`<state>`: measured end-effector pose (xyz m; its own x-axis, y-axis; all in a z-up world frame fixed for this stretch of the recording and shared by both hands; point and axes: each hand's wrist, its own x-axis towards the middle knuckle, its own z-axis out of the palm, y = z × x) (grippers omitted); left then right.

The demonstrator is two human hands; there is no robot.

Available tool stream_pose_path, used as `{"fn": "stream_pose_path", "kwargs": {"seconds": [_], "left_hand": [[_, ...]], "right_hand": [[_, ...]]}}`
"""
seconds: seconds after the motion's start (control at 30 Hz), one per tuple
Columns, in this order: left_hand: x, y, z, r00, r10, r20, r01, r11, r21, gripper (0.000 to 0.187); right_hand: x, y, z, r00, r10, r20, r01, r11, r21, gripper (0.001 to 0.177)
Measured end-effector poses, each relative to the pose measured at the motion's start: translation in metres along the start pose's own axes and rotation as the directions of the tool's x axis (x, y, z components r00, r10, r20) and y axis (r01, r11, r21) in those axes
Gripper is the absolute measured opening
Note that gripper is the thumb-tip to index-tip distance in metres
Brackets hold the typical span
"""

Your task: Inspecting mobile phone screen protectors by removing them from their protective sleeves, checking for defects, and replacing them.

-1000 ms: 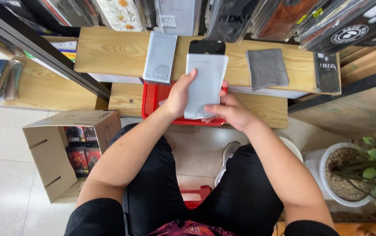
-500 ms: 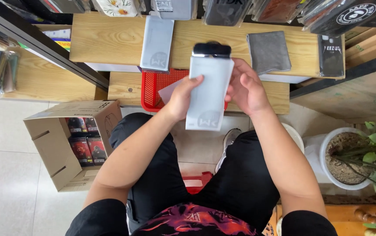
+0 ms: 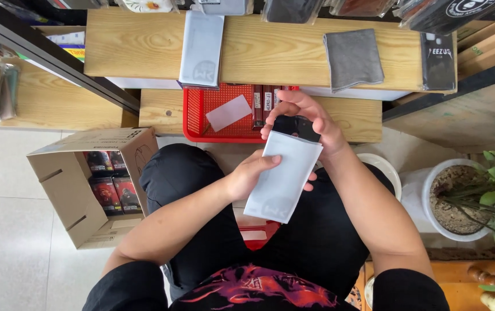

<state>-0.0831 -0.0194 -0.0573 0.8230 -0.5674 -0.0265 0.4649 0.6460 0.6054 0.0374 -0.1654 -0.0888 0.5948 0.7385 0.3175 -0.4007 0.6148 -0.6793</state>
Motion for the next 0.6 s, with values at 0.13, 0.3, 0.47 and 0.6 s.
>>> {"fn": "stream_pose_path", "kwargs": {"seconds": [0.13,0.3,0.47,0.6], "left_hand": [[-0.002,0.000,-0.002,0.999,0.003,0.038,-0.003,1.000,0.000,0.062],[0.002,-0.021,-0.036,1.000,0.015,-0.012,-0.015,1.000,0.027,0.061],[-0.002,0.000,-0.005,1.000,0.005,-0.008,-0.005,1.000,0.027,0.065],[-0.001,-0.003,-0.011,1.000,0.009,0.016,-0.010,1.000,0.014,0.064]], "right_hand": [[0.000,-0.003,0.009,1.000,-0.013,0.010,0.013,1.000,-0.009,0.090],[-0.003,-0.002,0.025,1.000,0.007,0.020,-0.006,0.999,-0.052,0.094],[-0.002,-0.004,0.026,0.999,0.010,-0.053,-0.013,0.998,-0.053,0.090],[-0.002,-0.008,0.024,0.998,0.010,-0.064,-0.013,0.999,-0.050,0.086]]}}
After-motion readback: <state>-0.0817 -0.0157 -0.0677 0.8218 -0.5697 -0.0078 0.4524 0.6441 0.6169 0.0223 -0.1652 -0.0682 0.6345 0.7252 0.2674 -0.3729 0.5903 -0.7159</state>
